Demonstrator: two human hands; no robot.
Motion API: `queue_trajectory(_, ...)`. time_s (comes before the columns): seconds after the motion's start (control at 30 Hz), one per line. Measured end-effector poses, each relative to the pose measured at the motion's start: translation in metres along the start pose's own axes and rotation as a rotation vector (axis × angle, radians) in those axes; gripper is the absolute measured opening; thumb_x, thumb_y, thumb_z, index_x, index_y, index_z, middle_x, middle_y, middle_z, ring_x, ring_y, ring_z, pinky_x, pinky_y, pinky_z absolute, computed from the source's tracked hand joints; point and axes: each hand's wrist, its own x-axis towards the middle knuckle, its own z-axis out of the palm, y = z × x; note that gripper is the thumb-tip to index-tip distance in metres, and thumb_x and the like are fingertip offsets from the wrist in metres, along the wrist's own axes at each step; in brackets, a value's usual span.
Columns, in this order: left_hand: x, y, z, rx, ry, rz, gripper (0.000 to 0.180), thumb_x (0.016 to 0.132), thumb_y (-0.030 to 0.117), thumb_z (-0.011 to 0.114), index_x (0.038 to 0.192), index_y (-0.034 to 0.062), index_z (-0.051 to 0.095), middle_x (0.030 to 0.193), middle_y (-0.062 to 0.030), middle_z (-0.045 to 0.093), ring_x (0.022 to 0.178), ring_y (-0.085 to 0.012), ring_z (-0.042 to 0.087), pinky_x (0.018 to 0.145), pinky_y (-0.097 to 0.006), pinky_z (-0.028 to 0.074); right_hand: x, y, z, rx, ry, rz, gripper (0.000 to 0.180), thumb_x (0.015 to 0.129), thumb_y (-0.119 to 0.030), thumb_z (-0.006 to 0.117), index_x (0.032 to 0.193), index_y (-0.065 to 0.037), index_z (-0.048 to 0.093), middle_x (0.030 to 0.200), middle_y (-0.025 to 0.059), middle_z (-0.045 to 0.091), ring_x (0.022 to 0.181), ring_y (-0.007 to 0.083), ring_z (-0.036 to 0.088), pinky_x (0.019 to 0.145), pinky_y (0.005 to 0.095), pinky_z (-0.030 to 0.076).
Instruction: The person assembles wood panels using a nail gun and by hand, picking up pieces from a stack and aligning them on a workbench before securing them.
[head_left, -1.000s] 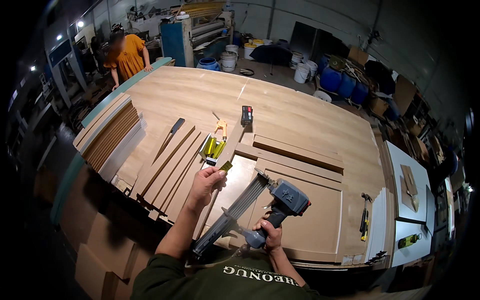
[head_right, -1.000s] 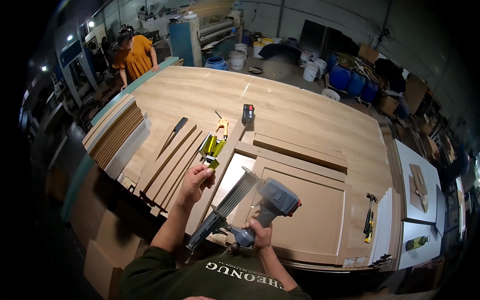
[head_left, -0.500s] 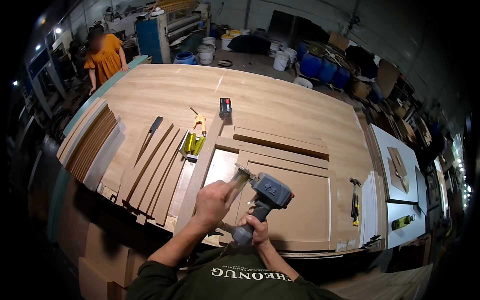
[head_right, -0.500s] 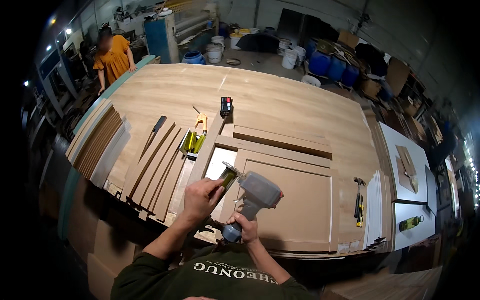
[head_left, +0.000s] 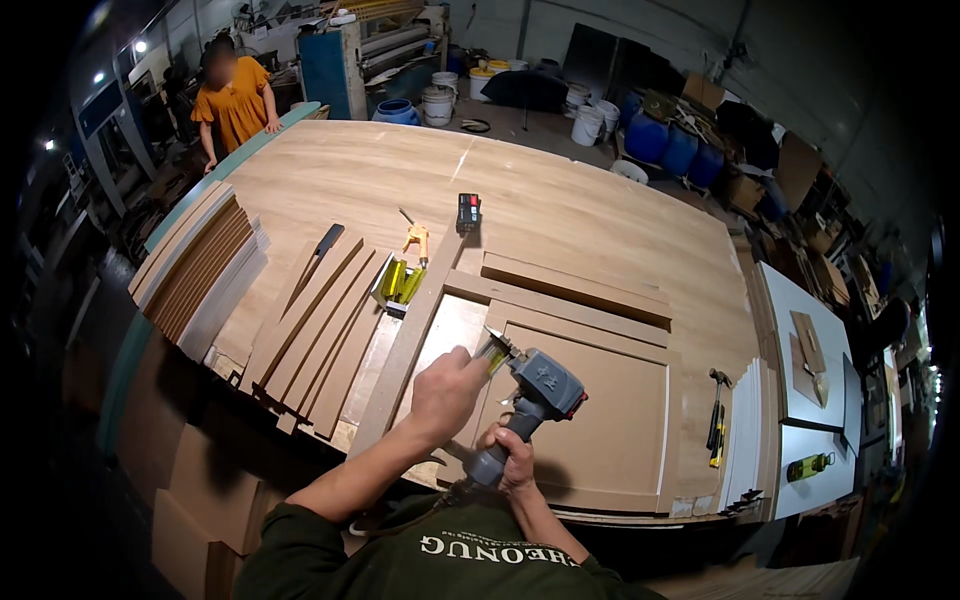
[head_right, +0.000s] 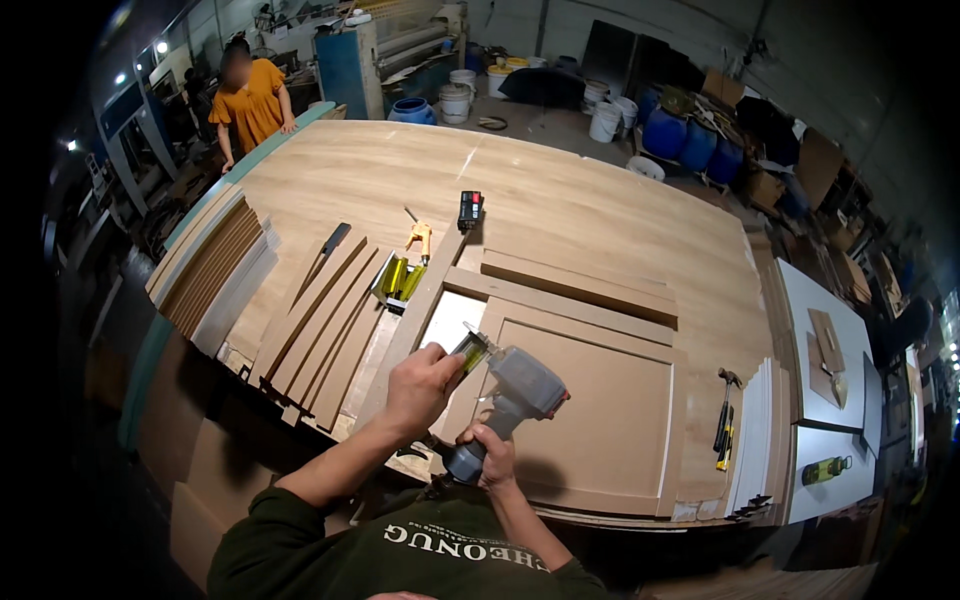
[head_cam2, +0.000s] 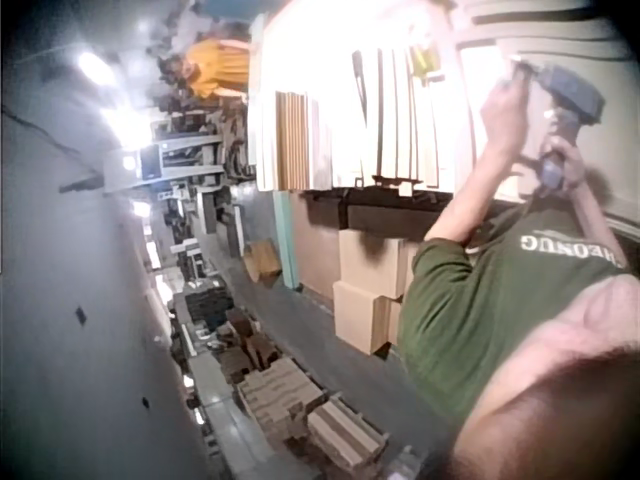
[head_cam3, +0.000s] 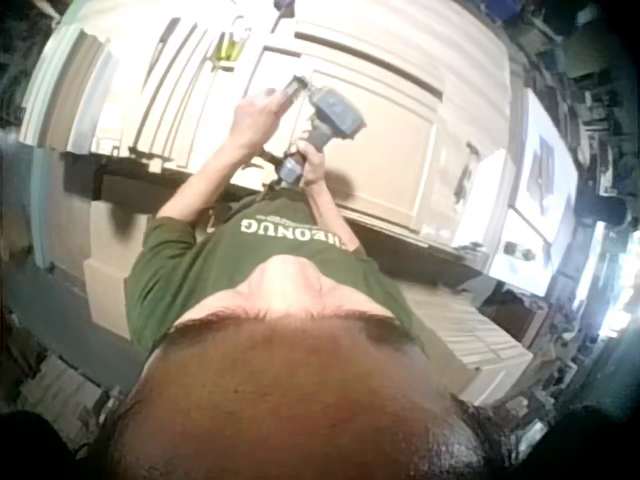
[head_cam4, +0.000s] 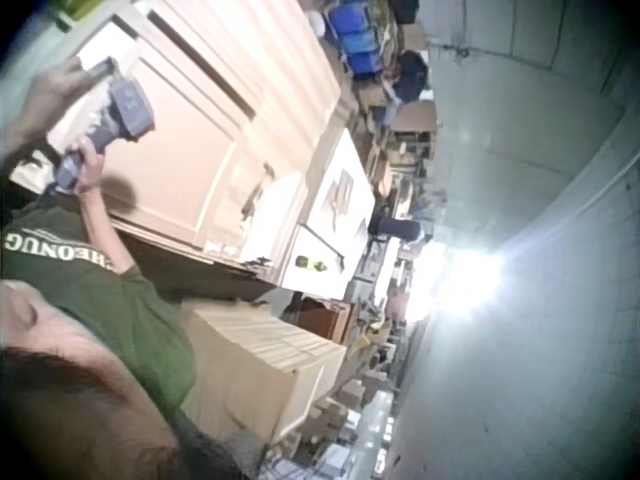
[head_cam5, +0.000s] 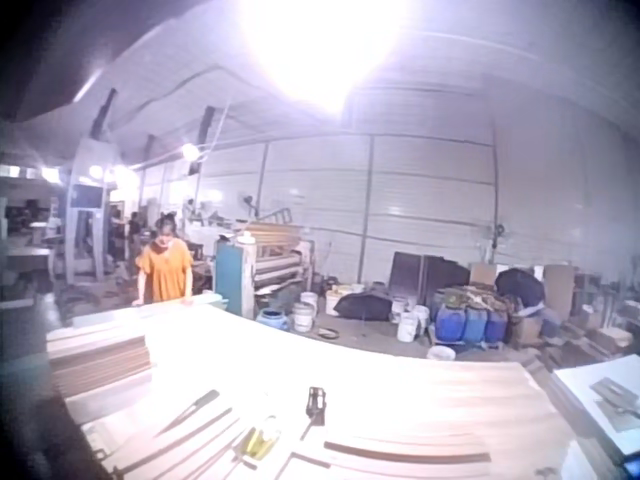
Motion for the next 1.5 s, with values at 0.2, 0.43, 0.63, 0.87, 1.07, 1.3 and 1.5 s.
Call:
queue_trajectory(0.2, 0.002, -0.004, -0.001, 0.059, -0.035, -0.022, 0.014, 0.081, 0.018, 0.070, 0.091, 0.0100, 0.067, 0.072, -0.0078, 0.055, 0.065, -0.0270, 0.059, 0.059, -0.039, 0.048, -0.003, 0.009, 0.004, 0.075, 0.024, 0.032, 0.018, 0.087, -0.009, 0.055, 0.104, -0.010, 0.049, 0.073, 0.0066, 0.056, 0.066, 0.0207, 0.058, 0.063, 0.0342, 0.052)
queue_trajectory(0.43, -0.026, -0.057, -0.080, -0.401, -0.087, -0.270, 0.025, 0.079, 0.008, 0.074, 0.103, 0.0016, 0.069, 0.078, -0.0074, 0.063, 0.068, -0.0148, 0.061, 0.063, -0.026, 0.049, -0.003, -0.002, -0.014, 0.167, 0.189, -0.011, 0.020, 0.085, -0.011, 0.059, 0.103, -0.006, 0.052, 0.074, 0.0074, 0.059, 0.070, 0.0195, 0.061, 0.069, 0.0341, 0.054)
queue_trajectory(0.63, -0.169, -0.088, -0.085, -0.954, 0.224, -0.786, 0.049, 0.097, 0.044, 0.050, 0.110, -0.0013, 0.064, 0.089, -0.0062, 0.065, 0.083, -0.0137, 0.062, 0.075, -0.027, 0.049, 0.005, -0.002, -0.002, 0.115, 0.272, -0.005, 0.019, 0.084, -0.011, 0.059, 0.101, -0.009, 0.051, 0.074, 0.0069, 0.058, 0.069, 0.0199, 0.062, 0.069, 0.0362, 0.055)
queue_trajectory(0.87, -0.180, -0.074, -0.044, -1.585, 0.346, -0.808, 0.081, 0.093, 0.070, 0.032, 0.113, -0.0032, 0.060, 0.096, -0.0138, 0.066, 0.092, -0.0224, 0.062, 0.087, -0.033, 0.048, 0.005, 0.000, 0.005, 0.101, 0.249, -0.020, 0.009, 0.084, -0.011, 0.058, 0.091, -0.005, 0.054, 0.073, 0.0077, 0.060, 0.067, 0.0202, 0.062, 0.068, 0.0344, 0.054)
queue_trajectory(1.07, -0.150, -0.069, -0.040, -1.010, 0.051, -0.397, 0.088, 0.087, 0.075, 0.040, 0.118, -0.0056, 0.057, 0.105, -0.0138, 0.064, 0.096, -0.0230, 0.062, 0.089, -0.036, 0.048, 0.002, 0.004, 0.003, 0.039, 0.195, 0.011, 0.019, 0.084, -0.010, 0.058, 0.101, -0.010, 0.049, 0.073, 0.0066, 0.059, 0.067, 0.0209, 0.062, 0.068, 0.0358, 0.055)
queue_trajectory(1.3, -0.160, -0.063, -0.021, -1.582, 0.359, -0.751, 0.085, 0.091, 0.073, 0.030, 0.116, -0.0035, 0.058, 0.095, -0.0139, 0.065, 0.093, -0.0248, 0.061, 0.089, -0.037, 0.048, 0.000, -0.002, -0.007, 0.024, 0.228, 0.003, 0.014, 0.085, -0.011, 0.058, 0.098, -0.008, 0.052, 0.073, 0.0066, 0.060, 0.068, 0.0207, 0.063, 0.069, 0.0347, 0.055)
queue_trajectory(1.5, -0.115, -0.076, 0.046, -1.666, 0.393, -0.937, 0.062, 0.102, 0.050, 0.034, 0.136, -0.0012, 0.037, 0.117, -0.0131, 0.050, 0.109, -0.0267, 0.055, 0.094, -0.039, 0.048, -0.012, 0.021, 0.003, -0.276, 0.266, -0.042, 0.009, 0.086, -0.011, 0.059, 0.084, -0.003, 0.061, 0.072, 0.0070, 0.064, 0.068, 0.0183, 0.064, 0.067, 0.0317, 0.052)
